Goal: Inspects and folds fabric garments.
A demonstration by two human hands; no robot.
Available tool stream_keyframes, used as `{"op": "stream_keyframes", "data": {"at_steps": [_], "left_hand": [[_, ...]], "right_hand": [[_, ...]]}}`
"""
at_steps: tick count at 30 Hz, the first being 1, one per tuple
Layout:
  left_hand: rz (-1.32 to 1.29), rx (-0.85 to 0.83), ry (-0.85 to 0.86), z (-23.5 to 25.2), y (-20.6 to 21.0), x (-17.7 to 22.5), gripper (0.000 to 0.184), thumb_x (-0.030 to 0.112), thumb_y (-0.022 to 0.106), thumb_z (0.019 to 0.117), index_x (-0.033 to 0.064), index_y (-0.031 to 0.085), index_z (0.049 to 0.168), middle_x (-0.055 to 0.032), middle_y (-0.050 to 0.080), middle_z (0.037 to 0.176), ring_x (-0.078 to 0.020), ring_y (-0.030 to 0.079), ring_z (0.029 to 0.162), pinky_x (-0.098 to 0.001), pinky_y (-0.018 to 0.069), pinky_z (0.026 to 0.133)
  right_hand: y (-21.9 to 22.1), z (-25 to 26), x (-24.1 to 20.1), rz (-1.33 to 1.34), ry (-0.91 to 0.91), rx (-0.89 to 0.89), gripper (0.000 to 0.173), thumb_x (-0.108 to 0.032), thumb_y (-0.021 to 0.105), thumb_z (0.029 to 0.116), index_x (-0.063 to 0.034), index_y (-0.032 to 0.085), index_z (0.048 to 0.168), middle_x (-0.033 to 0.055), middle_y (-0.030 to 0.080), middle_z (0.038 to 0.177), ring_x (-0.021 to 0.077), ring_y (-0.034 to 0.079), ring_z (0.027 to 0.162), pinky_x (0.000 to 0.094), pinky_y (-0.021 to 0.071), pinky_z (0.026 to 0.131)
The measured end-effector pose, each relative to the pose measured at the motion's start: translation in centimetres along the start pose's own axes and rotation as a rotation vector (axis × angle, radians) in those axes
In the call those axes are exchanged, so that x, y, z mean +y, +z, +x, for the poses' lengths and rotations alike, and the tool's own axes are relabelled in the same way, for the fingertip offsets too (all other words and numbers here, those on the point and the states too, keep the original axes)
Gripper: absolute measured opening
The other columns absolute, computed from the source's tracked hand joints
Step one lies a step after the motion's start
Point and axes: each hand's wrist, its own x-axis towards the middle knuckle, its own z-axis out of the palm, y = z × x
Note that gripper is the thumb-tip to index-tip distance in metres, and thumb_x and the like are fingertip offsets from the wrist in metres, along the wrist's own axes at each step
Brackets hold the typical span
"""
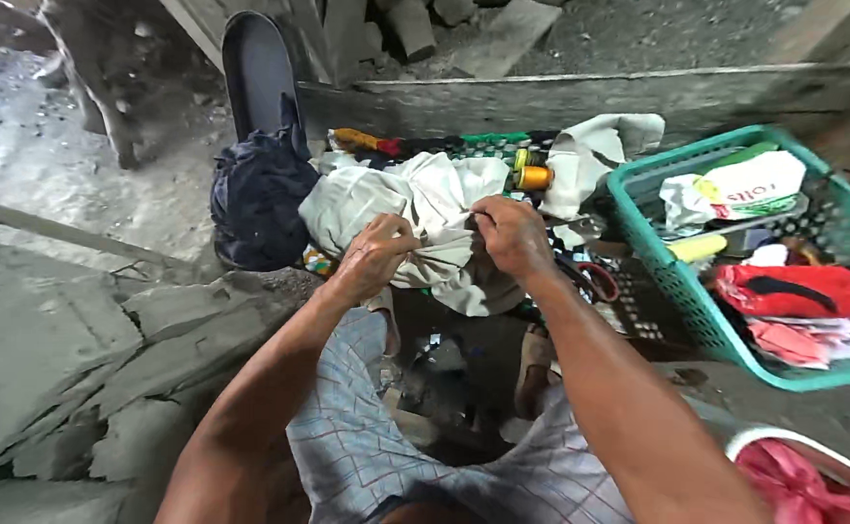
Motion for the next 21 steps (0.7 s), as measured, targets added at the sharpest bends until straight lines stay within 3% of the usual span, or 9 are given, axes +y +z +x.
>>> {"op": "stream_keyframes", "data": {"at_steps": [3,6,11,14,16,18,20,21], "left_hand": [[-0.023,-0.052,-0.029,-0.7,-1.0,-0.4,0.018,0.009,0.060,0.0964,0.0127,0.077,0.102,-0.0079,0.063,0.121,-0.0249,0.057,0.119,-0.0432,0.0502,0.102],[0.049,-0.068,-0.095,-1.4,-2.0,-1.5,0.020,0.010,0.058,0.0954,0.0117,0.076,0.105,-0.0108,0.060,0.133,-0.0285,0.053,0.130,-0.0483,0.0467,0.108],[0.267,0.186,-0.267,-0.4,-3.3,-1.0,0.022,0.011,0.053,0.0986,0.0121,0.074,0.105,-0.0127,0.059,0.137,-0.0327,0.052,0.132,-0.0555,0.0422,0.110],[0.253,0.255,-0.159,0.3,-2.1,1.5,0.024,0.017,0.055,0.0995,0.0103,0.073,0.114,-0.0167,0.057,0.142,-0.0352,0.047,0.138,-0.0550,0.0376,0.115],[0.238,0.161,0.017,0.3,-0.3,3.5,0.031,0.029,0.063,0.0977,0.0136,0.073,0.123,-0.0182,0.056,0.143,-0.0373,0.044,0.141,-0.0587,0.0322,0.118],[0.305,0.011,0.160,0.5,1.9,4.0,0.041,0.040,0.066,0.0969,0.0222,0.067,0.134,-0.0148,0.048,0.153,-0.0351,0.035,0.149,-0.0619,0.0243,0.123],[0.348,-0.094,0.165,1.0,2.8,3.3,0.044,0.032,0.070,0.0951,0.0240,0.063,0.137,-0.0153,0.043,0.157,-0.0366,0.029,0.152,-0.0645,0.0215,0.123],[0.348,-0.098,0.146,1.3,2.7,2.8,0.037,0.022,0.070,0.0941,0.0221,0.067,0.131,-0.0156,0.047,0.154,-0.0377,0.031,0.151,-0.0651,0.0232,0.121]], "right_hand": [[-1.6,1.0,0.6,0.117,0.106,0.165,0.026,-0.017,0.050,0.1046,-0.0038,0.070,0.116,0.0164,0.072,0.105,0.0314,0.070,0.097,0.0559,0.0549,0.088],[-3.6,0.9,1.7,0.229,0.200,0.310,0.028,-0.018,0.048,0.1060,-0.0013,0.067,0.117,0.0149,0.070,0.101,0.0208,0.069,0.089,0.0423,0.0575,0.083],[-4.0,0.1,1.6,0.302,0.158,0.315,0.025,-0.018,0.050,0.1059,-0.0025,0.067,0.114,0.0094,0.070,0.097,0.0115,0.068,0.084,0.0320,0.0579,0.081],[-3.8,0.0,0.7,0.334,0.113,0.283,0.024,-0.017,0.051,0.1054,-0.0017,0.067,0.115,0.0103,0.070,0.101,0.0112,0.069,0.086,0.0307,0.0587,0.082],[-3.7,0.0,0.5,0.351,0.114,0.286,0.024,-0.017,0.051,0.1055,-0.0019,0.067,0.115,0.0097,0.070,0.101,0.0099,0.068,0.087,0.0293,0.0580,0.082],[-3.7,0.0,0.6,0.382,0.114,0.301,0.024,-0.016,0.050,0.1054,-0.0021,0.067,0.114,0.0082,0.070,0.100,0.0085,0.068,0.086,0.0280,0.0580,0.082],[-3.9,0.0,0.8,0.452,0.115,0.304,0.023,-0.015,0.050,0.1056,-0.0016,0.067,0.114,0.0059,0.071,0.097,0.0075,0.069,0.084,0.0280,0.0597,0.080],[-4.1,0.0,0.9,0.505,0.117,0.312,0.022,-0.013,0.050,0.1054,-0.0011,0.066,0.113,0.0045,0.071,0.092,0.0085,0.070,0.079,0.0292,0.0611,0.077]]}}
